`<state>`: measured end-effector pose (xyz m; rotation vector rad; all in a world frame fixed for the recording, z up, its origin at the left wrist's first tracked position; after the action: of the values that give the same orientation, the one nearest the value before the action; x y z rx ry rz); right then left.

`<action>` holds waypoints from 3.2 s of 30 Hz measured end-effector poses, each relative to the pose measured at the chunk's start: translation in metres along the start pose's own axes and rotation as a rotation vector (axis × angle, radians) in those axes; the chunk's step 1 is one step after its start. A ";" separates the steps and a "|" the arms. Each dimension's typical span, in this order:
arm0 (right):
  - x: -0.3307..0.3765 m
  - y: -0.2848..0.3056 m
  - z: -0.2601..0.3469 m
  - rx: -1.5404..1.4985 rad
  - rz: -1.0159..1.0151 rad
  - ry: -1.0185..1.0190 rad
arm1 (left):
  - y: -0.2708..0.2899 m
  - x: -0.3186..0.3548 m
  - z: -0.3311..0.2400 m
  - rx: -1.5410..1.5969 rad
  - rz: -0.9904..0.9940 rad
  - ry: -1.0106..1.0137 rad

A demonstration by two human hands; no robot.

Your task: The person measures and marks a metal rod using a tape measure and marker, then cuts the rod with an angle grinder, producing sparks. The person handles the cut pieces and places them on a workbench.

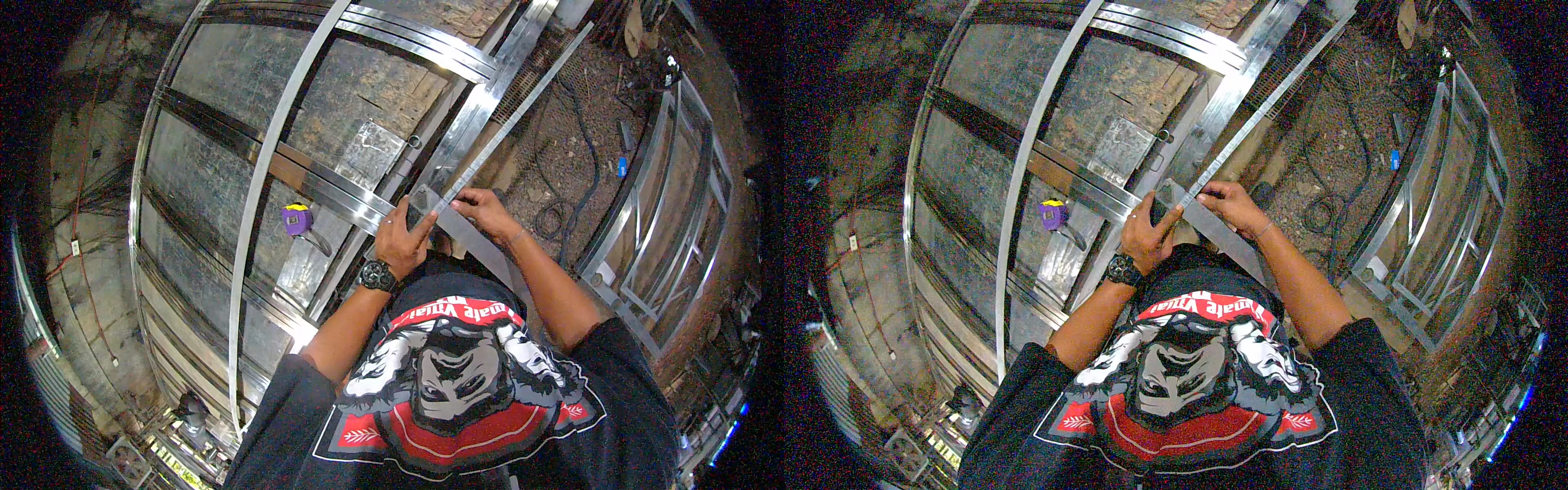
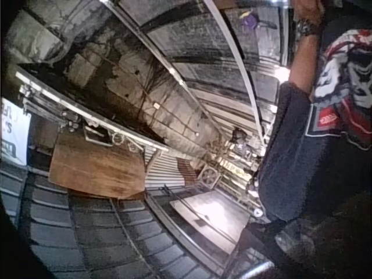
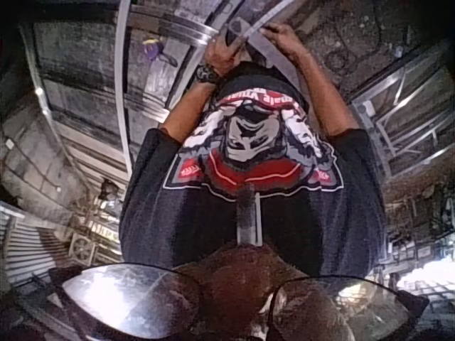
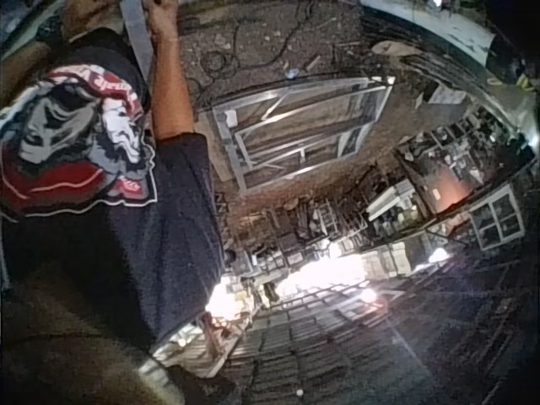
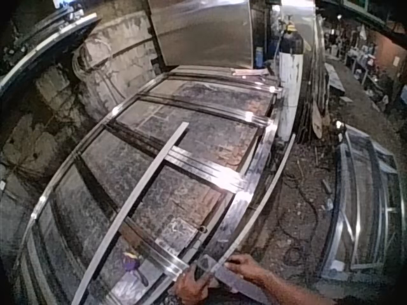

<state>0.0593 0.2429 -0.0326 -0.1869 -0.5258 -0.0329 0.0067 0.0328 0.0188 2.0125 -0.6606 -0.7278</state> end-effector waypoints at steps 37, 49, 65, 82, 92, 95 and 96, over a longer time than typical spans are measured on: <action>0.099 0.014 -0.010 0.161 -0.248 -0.054 | 0.003 -0.004 0.007 0.103 0.061 0.132; 0.095 0.015 -0.024 0.142 -0.278 0.065 | 0.018 0.060 0.026 0.008 0.027 0.171; 0.099 -0.012 -0.044 0.237 -0.163 0.142 | 0.032 0.054 0.010 -0.212 -0.017 0.320; 0.113 -0.042 -0.031 0.300 -0.151 0.124 | 0.023 0.040 0.027 0.078 -0.036 0.366; 0.105 -0.033 -0.031 0.386 -0.117 0.186 | 0.021 0.043 0.027 -0.012 -0.036 0.298; 0.107 -0.036 -0.023 0.393 -0.097 0.157 | 0.021 0.041 0.029 0.022 -0.019 0.292; 0.109 -0.037 -0.019 0.369 -0.098 0.124 | 0.021 0.041 0.029 0.024 -0.005 0.295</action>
<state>0.1601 0.2045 0.0121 0.2005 -0.4084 -0.0424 0.0108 -0.0207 0.0137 2.0895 -0.4921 -0.4151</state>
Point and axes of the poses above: each hand's wrist, its own x-axis away from the middle knuckle, its own y-axis out of the back of the hand, z = x × y, the point moved 3 cm from there along -x, towards the middle knuckle, and after that the axes turned 5 degrees about y, right-handed, at the moved point
